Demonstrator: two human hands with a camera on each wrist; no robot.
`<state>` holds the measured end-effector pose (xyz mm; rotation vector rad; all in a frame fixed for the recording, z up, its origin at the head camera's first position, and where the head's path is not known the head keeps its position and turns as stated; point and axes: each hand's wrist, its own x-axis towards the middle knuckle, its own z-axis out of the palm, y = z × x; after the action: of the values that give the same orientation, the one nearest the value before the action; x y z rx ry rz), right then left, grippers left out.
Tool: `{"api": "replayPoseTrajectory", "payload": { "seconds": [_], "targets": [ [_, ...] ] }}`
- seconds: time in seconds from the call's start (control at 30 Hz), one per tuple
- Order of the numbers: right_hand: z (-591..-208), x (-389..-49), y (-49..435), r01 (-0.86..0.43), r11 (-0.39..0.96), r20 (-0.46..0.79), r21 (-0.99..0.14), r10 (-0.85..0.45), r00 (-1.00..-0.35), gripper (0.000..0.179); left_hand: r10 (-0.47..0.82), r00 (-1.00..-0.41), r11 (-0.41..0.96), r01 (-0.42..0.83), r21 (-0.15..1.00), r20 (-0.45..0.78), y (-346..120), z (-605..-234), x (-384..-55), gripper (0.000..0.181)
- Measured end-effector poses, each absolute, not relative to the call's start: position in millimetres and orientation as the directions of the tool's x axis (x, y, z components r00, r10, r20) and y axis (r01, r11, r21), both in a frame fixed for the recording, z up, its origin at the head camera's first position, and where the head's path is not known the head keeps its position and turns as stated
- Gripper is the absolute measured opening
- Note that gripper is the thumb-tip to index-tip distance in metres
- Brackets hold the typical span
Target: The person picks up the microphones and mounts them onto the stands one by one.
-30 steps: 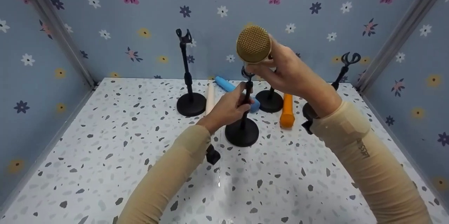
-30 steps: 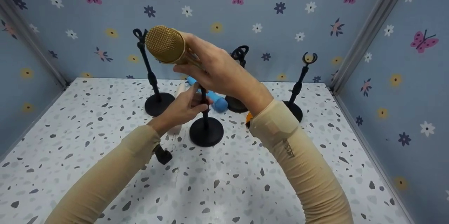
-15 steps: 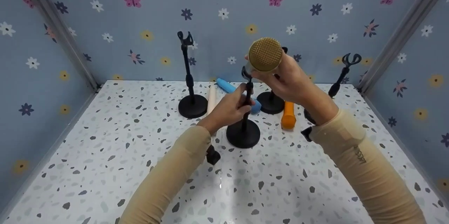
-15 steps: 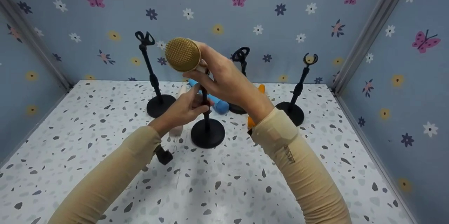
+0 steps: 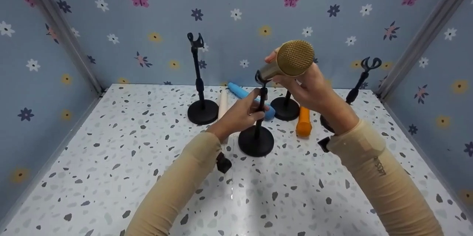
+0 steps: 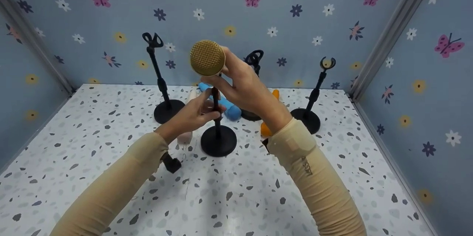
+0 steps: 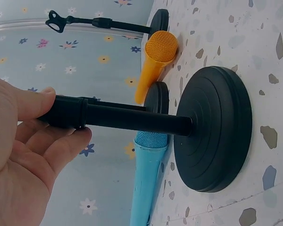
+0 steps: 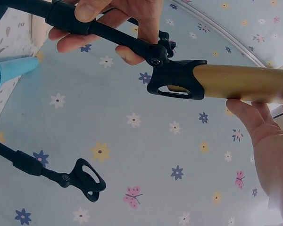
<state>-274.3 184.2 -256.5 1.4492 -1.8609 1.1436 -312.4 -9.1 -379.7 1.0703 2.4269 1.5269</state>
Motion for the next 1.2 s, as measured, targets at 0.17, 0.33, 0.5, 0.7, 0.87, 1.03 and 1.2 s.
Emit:
{"api": "replayPoseTrajectory", "payload": {
  "seconds": [0.17,0.33,0.5,0.7,0.87,1.03,1.2],
  "targets": [
    [-262,-280,185,-0.943,0.088,0.794,-0.32,-0.518,-0.318,0.031,0.599,-0.751,0.257,0.508,0.822,0.277,-9,-380,-314,0.045],
    [-266,-282,184,-0.937,0.111,0.786,-0.331,-0.518,-0.339,0.031,0.608,-0.741,0.24,0.515,0.823,0.286,-8,-382,-315,0.042],
    [-267,-282,184,-0.934,0.115,0.785,-0.339,-0.513,-0.348,0.029,0.616,-0.723,0.223,0.542,0.81,0.314,-9,-383,-316,0.039],
    [-266,-283,183,-0.936,0.105,0.794,-0.336,-0.502,-0.342,0.031,0.619,-0.714,0.203,0.549,0.811,0.328,-9,-383,-318,0.039],
    [-267,-286,182,-0.935,0.114,0.797,-0.336,-0.494,-0.347,0.032,0.618,-0.709,0.192,0.555,0.81,0.339,-8,-382,-318,0.041],
    [-267,-288,181,-0.93,0.118,0.791,-0.348,-0.495,-0.359,0.031,0.609,-0.717,0.2,0.553,0.809,0.34,-8,-382,-318,0.042],
    [-270,-291,179,-0.938,0.098,0.8,-0.333,-0.498,-0.336,0.031,0.6,-0.737,0.228,0.532,0.816,0.313,-9,-383,-316,0.04]
  ]
}}
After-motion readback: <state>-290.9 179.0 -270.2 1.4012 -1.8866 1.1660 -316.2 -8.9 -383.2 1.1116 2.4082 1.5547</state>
